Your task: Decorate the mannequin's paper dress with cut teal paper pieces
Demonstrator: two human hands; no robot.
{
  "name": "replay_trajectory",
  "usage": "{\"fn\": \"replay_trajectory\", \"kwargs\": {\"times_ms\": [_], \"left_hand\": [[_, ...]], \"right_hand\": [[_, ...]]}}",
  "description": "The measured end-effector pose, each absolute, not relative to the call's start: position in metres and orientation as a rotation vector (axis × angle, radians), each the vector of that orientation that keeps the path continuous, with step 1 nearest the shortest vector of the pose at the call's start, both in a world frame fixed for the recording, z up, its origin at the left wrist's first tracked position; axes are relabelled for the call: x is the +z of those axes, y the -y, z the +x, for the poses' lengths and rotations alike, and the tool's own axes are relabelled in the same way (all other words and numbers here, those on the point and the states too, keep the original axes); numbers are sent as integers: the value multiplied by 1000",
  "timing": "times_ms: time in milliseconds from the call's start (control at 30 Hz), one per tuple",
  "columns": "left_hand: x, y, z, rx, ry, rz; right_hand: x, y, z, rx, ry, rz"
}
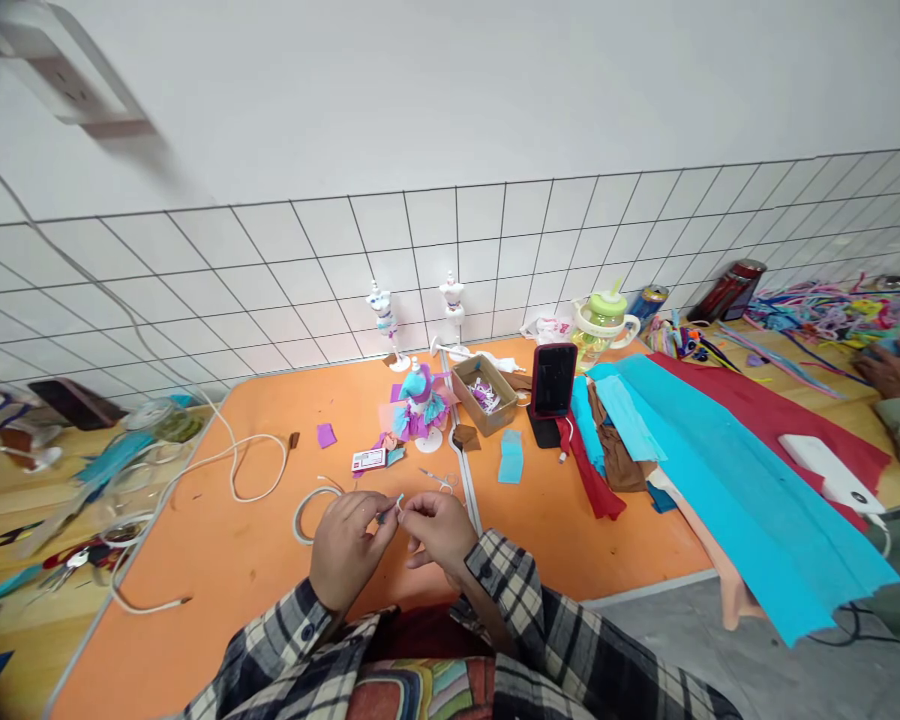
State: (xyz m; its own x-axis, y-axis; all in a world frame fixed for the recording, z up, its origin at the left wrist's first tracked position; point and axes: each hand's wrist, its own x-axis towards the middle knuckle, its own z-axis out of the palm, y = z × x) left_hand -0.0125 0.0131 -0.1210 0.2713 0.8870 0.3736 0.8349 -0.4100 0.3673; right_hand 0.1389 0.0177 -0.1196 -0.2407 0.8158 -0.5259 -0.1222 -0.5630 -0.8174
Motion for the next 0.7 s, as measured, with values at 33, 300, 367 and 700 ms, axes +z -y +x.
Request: {"fn": "replay_trajectory", "kwargs": {"times_ms": [33,300,367,700], "left_hand": [[-122,-13,-11,855,-1638,2321],[-121,-15,-7,927,-1368,1601],[-119,-16,-10,882,-1341,1595],[-115,-16,-11,896,-1257,1462]], "right_hand": [[-120,-18,140,1892,840,-1334],[-129,-20,151,2084,593,-1131],[-129,-20,153,2078,595,-1125],[-129,-19,156,2105,639,-1066]]}}
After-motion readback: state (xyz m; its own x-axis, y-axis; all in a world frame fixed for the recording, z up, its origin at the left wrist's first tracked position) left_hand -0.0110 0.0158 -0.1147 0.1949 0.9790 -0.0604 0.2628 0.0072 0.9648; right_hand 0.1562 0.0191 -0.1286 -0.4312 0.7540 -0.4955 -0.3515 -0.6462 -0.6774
